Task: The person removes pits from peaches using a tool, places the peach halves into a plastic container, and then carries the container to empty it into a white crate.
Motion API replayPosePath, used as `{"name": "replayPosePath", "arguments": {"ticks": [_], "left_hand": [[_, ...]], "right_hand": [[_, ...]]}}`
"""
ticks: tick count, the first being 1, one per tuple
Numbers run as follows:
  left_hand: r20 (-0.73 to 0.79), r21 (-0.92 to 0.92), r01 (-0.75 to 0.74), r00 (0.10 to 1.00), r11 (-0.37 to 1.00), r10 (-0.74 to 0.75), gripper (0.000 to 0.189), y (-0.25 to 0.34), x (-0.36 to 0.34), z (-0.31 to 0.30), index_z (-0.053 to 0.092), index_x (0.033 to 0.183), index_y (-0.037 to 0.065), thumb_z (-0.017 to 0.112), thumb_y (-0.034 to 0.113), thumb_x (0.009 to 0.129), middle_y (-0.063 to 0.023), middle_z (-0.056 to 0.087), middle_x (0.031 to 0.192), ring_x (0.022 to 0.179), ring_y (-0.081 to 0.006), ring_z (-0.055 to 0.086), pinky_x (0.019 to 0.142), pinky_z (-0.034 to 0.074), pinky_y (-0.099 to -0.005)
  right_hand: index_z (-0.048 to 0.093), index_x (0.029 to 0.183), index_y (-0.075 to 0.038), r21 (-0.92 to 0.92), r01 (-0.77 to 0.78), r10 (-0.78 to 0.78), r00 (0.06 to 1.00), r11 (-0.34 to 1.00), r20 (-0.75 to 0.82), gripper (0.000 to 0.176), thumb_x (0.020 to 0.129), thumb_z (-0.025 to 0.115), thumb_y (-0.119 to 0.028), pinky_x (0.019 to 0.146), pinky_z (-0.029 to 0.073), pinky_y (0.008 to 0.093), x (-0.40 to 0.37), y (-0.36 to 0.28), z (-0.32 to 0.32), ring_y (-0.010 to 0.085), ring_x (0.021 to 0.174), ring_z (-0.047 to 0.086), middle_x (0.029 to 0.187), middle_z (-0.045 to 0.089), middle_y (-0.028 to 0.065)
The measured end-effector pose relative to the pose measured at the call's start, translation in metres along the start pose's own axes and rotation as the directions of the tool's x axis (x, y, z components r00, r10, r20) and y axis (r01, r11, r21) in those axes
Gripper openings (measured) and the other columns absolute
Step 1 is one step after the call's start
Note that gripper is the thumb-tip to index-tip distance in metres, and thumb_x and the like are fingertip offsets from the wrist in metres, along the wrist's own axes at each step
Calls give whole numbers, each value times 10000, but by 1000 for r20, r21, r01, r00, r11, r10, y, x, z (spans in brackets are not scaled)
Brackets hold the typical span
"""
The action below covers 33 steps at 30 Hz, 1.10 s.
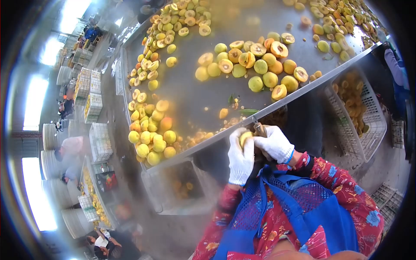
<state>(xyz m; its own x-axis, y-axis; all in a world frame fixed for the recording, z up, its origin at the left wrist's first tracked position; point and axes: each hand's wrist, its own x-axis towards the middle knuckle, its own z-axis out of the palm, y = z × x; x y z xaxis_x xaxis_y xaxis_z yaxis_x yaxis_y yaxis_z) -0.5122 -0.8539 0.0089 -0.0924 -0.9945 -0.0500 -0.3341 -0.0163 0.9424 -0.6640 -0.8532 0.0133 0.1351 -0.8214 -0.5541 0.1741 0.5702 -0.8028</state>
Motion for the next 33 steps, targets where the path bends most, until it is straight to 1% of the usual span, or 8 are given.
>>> {"name": "replayPosePath", "arguments": {"ticks": [6, 11, 15, 18, 21, 26, 30, 33], "left_hand": [[-182, 449, 117, 983, 886, -37, 337, -16, -16, -39, 576, 1265, 51, 618, 210, 971, -232, 649, 1160, 1089, -387, 650, 970, 501, -463], [-267, 951, 254, 962, 178, 53, 427, -4, -2, -105, 605, 1252, 63, 668, 320, 916, -273, 588, 1245, 1149, -439, 577, 968, 493, -523], [24, 790, -127, 984, 599, 177, 411, 26, 94, -30, 627, 1263, 117, 648, 378, 947, -184, 687, 1134, 1046, -384, 664, 917, 530, -474], [226, 793, -108, 966, 600, -125, 606, 43, 171, 52, 582, 1255, 28, 509, 563, 978, -249, 670, 1159, 1095, -408, 658, 948, 523, -488], [301, 766, -150, 943, 625, -143, 618, 11, 206, 88, 562, 1265, 5, 563, 532, 943, -283, 658, 1155, 1094, -424, 658, 963, 511, -493], [497, 61, 344, 804, 937, -327, 515, -20, 188, 38, 551, 1318, 13, 548, 315, 902, -195, 685, 1082, 875, -307, 691, 700, 553, -390], [690, -608, 669, 711, 428, -132, 403, -18, 131, 1, 570, 1290, 32, 499, 242, 954, -145, 684, 1013, 733, -185, 671, 511, 482, -233], [515, -687, 583, 812, 434, -274, 447, 1, 93, 11, 566, 1283, 47, 470, 403, 1032, -169, 684, 1037, 773, -201, 687, 523, 496, -241]], "right_hand": [[673, 1083, 22, -275, 76, -102, 991, 958, -82, 284, 923, 689, -212, 757, 532, 317, 7, 11, -9, 145, 821, 658, 911, 726, 103], [642, 1064, 33, -689, 54, -79, 997, 723, -6, 412, 941, 650, -360, 801, 533, 417, 6, 12, -45, 339, 853, 703, 917, 704, 233], [604, 1123, 63, -555, 8, -1, 1000, 832, 12, 488, 969, 598, -400, 822, 534, 441, -1, 0, -51, 414, 906, 694, 957, 703, 269], [537, 1032, -50, -457, 161, -191, 981, 875, -20, 312, 1035, 562, -362, 461, 444, 287, 0, 22, -59, 108, 490, 544, 647, 562, 11], [543, 1055, -44, -494, 162, -236, 967, 854, -91, 294, 1045, 538, -338, 479, 442, 305, -9, 26, -71, 141, 510, 548, 662, 573, 39], [584, 1114, 9, -500, 198, -296, 947, 843, -124, 324, 1031, 551, -303, 639, 514, 493, -23, 5, -79, 445, 709, 666, 791, 673, 257], [594, 1094, 2, -605, 303, -401, 915, 736, -29, 324, 1024, 565, -313, 629, 519, 499, -17, -17, -59, 451, 704, 661, 773, 669, 252], [598, 1051, 4, -691, 361, -429, 900, 627, 80, 339, 1023, 562, -332, 624, 521, 496, -11, -22, -43, 443, 693, 661, 756, 661, 248]]}}
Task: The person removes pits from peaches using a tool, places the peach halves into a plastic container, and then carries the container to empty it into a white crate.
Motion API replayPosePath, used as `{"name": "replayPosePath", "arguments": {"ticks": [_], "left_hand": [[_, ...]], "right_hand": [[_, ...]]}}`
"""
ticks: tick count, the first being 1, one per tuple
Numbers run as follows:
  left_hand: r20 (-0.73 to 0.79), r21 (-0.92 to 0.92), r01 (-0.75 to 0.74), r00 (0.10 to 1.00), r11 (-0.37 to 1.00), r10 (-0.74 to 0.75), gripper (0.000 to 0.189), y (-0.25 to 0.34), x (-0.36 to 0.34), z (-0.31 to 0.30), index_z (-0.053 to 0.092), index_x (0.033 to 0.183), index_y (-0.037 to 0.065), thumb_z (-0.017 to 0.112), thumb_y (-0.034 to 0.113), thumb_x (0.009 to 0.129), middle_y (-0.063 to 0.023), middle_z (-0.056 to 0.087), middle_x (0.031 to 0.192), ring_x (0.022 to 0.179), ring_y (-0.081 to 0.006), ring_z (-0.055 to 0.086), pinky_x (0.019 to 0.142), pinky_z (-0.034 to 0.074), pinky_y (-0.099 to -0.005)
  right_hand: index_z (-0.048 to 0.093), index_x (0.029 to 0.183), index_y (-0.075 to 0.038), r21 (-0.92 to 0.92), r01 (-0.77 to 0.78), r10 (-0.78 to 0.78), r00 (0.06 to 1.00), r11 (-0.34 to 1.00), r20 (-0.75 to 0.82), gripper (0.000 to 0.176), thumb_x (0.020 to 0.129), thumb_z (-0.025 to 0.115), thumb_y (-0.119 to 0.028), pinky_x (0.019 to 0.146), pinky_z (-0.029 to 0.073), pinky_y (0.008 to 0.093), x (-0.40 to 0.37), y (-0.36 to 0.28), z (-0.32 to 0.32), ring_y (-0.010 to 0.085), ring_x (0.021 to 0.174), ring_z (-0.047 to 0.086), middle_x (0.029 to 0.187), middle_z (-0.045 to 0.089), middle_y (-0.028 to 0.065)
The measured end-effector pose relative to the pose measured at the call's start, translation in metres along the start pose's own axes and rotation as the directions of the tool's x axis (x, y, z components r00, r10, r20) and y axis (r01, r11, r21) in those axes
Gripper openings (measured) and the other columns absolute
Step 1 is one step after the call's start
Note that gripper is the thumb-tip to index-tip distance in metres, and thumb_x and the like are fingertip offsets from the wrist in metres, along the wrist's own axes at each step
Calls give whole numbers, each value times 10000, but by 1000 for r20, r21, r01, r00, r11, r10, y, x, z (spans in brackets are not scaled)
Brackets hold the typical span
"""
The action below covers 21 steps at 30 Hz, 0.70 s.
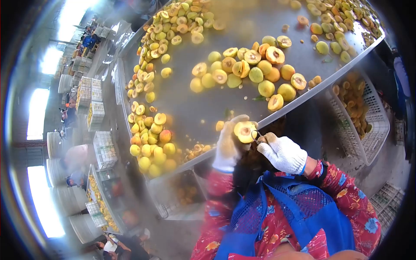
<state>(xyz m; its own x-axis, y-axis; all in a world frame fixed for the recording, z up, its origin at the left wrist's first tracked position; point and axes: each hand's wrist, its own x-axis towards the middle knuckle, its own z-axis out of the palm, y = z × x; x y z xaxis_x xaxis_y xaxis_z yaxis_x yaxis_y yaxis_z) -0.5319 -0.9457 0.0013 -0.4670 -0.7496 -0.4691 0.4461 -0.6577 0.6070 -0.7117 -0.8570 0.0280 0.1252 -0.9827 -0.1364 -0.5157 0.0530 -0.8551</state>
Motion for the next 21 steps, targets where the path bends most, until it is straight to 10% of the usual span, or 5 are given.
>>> {"name": "replayPosePath", "arguments": {"ticks": [5, 13, 18, 21], "left_hand": [[23, 85, -131, 991, 988, 129, 564, -30, -13, -7, 573, 1224, 28, 358, 530, 1085, -163, 686, 1035, 901, -201, 683, 817, 575, -335], [-52, 601, -349, 880, 719, 472, 449, -36, -28, 2, 649, 1090, -4, 425, 385, 1104, -101, 672, 1002, 912, -158, 643, 822, 520, -287], [-171, 644, -309, 833, 700, 526, 442, -46, -27, 6, 656, 1034, -13, 404, 342, 1109, -116, 694, 931, 857, -163, 650, 800, 523, -297], [-9, 736, -440, 753, 514, 658, 445, -50, -30, 7, 652, 1021, -16, 409, 348, 1104, -126, 699, 904, 833, -170, 658, 784, 533, -306]], "right_hand": [[599, 1001, 25, -147, -66, 79, 994, 987, 82, 368, 1029, 535, -336, 613, 522, 502, -3, -15, 7, 439, 665, 647, 738, 656, 234], [601, 972, 45, -186, -60, 83, 989, 981, 120, 390, 1034, 513, -330, 613, 518, 506, -2, -12, 25, 442, 674, 645, 782, 654, 260], [590, 933, 10, 252, -241, 171, 947, 937, 270, 386, 1049, 496, -346, 529, 492, 469, -3, -22, 22, 383, 551, 597, 666, 600, 215], [570, 889, -44, 594, -620, 220, 764, 513, 607, 405, 1073, 466, -390, 398, 409, 364, -6, -12, 14, 234, 420, 493, 587, 526, 102]]}}
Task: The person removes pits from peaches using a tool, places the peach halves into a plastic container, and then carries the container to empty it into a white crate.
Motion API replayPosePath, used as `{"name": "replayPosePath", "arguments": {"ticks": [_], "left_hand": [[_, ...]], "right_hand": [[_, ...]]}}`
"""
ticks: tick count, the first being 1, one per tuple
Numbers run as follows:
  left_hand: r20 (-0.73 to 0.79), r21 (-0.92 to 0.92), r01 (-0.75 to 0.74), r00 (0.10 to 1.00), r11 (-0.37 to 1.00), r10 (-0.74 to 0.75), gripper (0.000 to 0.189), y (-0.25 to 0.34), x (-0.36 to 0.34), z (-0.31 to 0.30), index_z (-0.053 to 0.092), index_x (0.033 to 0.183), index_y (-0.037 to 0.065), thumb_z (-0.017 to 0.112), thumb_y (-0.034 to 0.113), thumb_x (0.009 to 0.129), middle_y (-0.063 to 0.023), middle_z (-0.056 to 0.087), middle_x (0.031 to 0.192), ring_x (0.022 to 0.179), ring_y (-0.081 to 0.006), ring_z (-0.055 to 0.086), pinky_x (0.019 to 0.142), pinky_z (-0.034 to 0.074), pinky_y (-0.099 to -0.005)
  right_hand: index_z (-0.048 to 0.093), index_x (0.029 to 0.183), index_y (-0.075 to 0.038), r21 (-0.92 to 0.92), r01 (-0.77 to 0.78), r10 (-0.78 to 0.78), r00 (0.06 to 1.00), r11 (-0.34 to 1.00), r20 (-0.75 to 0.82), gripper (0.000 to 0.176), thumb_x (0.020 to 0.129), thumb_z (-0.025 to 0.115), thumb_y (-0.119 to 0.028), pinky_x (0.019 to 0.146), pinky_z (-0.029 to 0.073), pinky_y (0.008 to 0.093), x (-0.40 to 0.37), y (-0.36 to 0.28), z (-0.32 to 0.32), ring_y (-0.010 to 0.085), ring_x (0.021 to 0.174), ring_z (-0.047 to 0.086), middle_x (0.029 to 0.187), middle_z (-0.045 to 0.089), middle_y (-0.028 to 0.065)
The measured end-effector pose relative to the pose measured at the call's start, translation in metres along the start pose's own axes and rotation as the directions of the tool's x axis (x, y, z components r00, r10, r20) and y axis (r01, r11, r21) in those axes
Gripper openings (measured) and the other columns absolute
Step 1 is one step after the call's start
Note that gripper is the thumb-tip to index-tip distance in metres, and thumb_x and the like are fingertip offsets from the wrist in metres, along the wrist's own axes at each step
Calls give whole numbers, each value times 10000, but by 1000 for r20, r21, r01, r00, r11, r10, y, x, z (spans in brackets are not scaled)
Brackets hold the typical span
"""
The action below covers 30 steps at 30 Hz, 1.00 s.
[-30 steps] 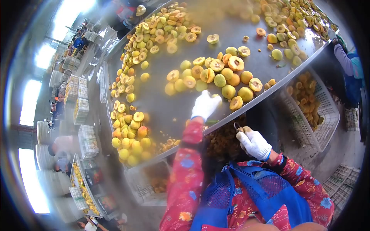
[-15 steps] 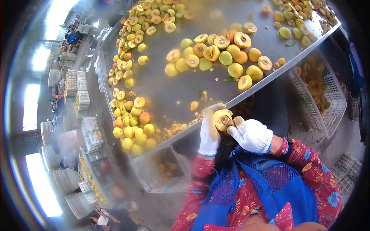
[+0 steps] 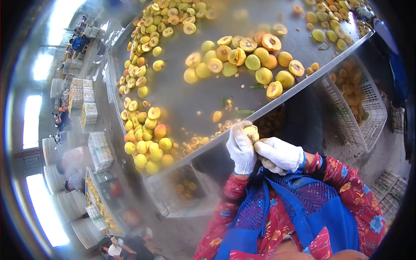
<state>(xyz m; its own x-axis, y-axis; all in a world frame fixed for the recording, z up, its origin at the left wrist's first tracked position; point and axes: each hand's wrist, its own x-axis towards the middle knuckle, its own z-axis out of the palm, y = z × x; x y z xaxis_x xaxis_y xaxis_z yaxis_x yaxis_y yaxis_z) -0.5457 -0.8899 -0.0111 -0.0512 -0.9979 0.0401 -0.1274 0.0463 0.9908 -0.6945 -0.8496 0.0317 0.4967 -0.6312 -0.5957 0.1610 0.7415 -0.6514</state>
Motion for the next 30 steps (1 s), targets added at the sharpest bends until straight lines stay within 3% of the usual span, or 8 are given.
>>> {"name": "replayPosePath", "arguments": {"ticks": [3, 9, 19, 23, 25, 27, 29, 30], "left_hand": [[137, -135, -67, 987, 989, 86, 423, -3, 1, -4, 641, 1045, -12, 440, 358, 1091, -119, 694, 913, 838, -165, 658, 781, 534, -304], [389, -240, 276, 906, 931, -168, 291, -3, 3, -15, 635, 1048, 3, 529, 274, 1065, -91, 681, 907, 832, -145, 643, 777, 530, -293], [48, 46, -37, 998, 998, 34, 279, 6, -10, -5, 626, 1056, 17, 519, 270, 1010, -104, 702, 860, 799, -167, 658, 705, 527, -303], [-47, -417, 386, 895, 823, -443, 325, 9, -15, -24, 614, 1069, -3, 482, 293, 1074, -90, 670, 877, 814, -163, 641, 748, 516, -301], [-243, 78, 254, 943, 964, -229, 324, 11, -24, -74, 629, 1104, -29, 554, 278, 1035, -175, 668, 917, 810, -316, 648, 759, 517, -411], [-299, 808, 436, 883, 397, -363, 415, 31, -23, -134, 643, 1179, 54, 633, 404, 957, -261, 628, 1169, 1000, -421, 647, 869, 524, -490], [-328, 943, 332, 912, -26, -244, 461, 23, -24, -173, 619, 1227, 41, 648, 393, 931, -242, 629, 1231, 1089, -419, 627, 938, 513, -485], [-263, 961, 274, 946, 34, -190, 450, 35, -11, -177, 621, 1233, 42, 642, 382, 938, -233, 640, 1217, 1082, -405, 633, 940, 514, -478]], "right_hand": [[541, 916, -77, 609, -458, 67, 831, 647, 553, 471, 1091, 385, -487, 310, 279, 232, 12, 9, -23, 67, 360, 340, 564, 379, -32], [536, 945, -47, 739, -619, -271, 688, 265, 673, 466, 1093, 378, -459, 309, 279, 213, 14, 44, -21, 48, 355, 343, 575, 387, -37], [513, 952, -41, 772, -514, -380, 674, 374, 633, 472, 1106, 328, -448, 303, 257, 230, 24, 54, -13, 58, 326, 325, 512, 383, -45], [542, 938, -52, 703, -479, -294, 673, 526, 679, 469, 1098, 364, -455, 308, 240, 234, 21, 29, 2, 65, 331, 311, 509, 380, -32], [593, 1042, -50, 645, -334, -95, 839, 687, 536, 423, 1086, 431, -437, 317, 240, 231, 13, 9, -9, 64, 354, 318, 557, 421, -18], [562, 1253, -70, 86, -150, 131, 972, 985, 194, 400, 1072, 480, -416, 347, 254, 230, 9, 2, -24, 56, 397, 339, 600, 438, -20], [478, 1485, -167, -246, -89, 105, 993, 965, 54, 500, 1059, 480, -429, 393, 347, 220, 15, 18, -36, 54, 465, 436, 681, 508, -24], [440, 1512, -148, -425, -82, 104, 994, 902, 29, 532, 1054, 483, -413, 440, 414, 252, 18, 17, -36, 90, 498, 502, 715, 562, 13]]}}
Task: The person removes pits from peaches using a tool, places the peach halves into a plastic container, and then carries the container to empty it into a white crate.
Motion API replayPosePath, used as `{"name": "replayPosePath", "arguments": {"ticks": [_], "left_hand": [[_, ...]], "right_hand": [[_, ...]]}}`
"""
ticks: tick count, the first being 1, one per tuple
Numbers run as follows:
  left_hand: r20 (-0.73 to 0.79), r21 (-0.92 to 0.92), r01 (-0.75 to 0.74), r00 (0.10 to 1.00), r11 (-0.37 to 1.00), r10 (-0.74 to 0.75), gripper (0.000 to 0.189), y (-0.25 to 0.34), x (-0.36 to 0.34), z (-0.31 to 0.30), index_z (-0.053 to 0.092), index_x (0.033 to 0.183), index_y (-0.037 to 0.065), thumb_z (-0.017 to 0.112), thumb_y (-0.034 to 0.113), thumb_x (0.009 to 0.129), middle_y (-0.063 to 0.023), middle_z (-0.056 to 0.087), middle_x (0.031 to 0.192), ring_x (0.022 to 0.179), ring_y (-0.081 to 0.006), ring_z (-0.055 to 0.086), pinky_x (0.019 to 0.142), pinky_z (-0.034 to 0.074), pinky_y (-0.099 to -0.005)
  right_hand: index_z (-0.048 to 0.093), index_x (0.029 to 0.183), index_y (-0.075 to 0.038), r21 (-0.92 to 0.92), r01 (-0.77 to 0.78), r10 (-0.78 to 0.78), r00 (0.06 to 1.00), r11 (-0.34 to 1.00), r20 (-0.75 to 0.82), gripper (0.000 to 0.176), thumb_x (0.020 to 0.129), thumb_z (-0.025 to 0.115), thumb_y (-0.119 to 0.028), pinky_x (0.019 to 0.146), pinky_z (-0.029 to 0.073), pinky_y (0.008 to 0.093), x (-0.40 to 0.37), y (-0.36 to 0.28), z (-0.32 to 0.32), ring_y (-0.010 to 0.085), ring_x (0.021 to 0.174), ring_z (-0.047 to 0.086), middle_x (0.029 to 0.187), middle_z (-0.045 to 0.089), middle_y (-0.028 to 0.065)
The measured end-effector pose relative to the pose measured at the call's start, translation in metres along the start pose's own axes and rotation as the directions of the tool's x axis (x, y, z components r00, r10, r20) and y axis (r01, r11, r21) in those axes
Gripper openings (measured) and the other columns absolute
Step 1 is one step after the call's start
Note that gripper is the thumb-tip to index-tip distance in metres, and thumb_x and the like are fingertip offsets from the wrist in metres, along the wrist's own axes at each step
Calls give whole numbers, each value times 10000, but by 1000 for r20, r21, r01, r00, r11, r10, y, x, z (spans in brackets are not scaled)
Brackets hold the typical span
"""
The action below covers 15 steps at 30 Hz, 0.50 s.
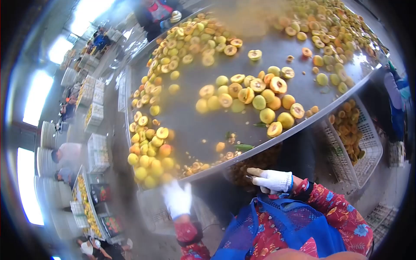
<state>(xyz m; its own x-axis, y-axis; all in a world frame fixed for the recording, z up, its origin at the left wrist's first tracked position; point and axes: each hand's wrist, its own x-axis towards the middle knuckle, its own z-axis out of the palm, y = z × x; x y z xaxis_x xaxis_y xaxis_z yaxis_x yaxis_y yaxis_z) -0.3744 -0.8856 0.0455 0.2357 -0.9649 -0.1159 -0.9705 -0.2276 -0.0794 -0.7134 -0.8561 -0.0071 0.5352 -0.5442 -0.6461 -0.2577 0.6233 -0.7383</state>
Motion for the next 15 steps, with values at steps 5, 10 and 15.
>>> {"name": "replayPosePath", "arguments": {"ticks": [5, 10, 15], "left_hand": [[-294, -265, -483, 865, 835, 407, 440, 89, 120, -11, 603, 1320, 79, 560, 379, 1001, -184, 668, 1207, 1139, -365, 632, 969, 511, -466], [-61, -49, -556, 831, 830, 553, 494, 203, 218, 26, 534, 1352, 180, 656, 299, 889, -216, 567, 1280, 1166, -424, 605, 980, 513, -494], [83, -193, -555, 812, 809, 577, 464, 191, 213, 30, 523, 1308, 131, 619, 290, 883, -205, 608, 1267, 1033, -345, 675, 850, 566, -453]], "right_hand": [[371, 1537, -74, -474, 198, -272, 958, 858, -91, 597, 1022, 499, -347, 698, 568, 378, 20, 7, 4, 289, 712, 695, 903, 709, 171], [453, 1467, -39, -377, -34, -21, 990, 926, -139, 556, 1004, 506, -341, 801, 555, 403, -15, -29, 7, 354, 862, 712, 991, 713, 219], [600, 1184, 5, -274, 72, -161, 935, 959, -317, 389, 1018, 519, -337, 751, 535, 393, -27, 2, -1, 296, 791, 697, 862, 699, 174]]}}
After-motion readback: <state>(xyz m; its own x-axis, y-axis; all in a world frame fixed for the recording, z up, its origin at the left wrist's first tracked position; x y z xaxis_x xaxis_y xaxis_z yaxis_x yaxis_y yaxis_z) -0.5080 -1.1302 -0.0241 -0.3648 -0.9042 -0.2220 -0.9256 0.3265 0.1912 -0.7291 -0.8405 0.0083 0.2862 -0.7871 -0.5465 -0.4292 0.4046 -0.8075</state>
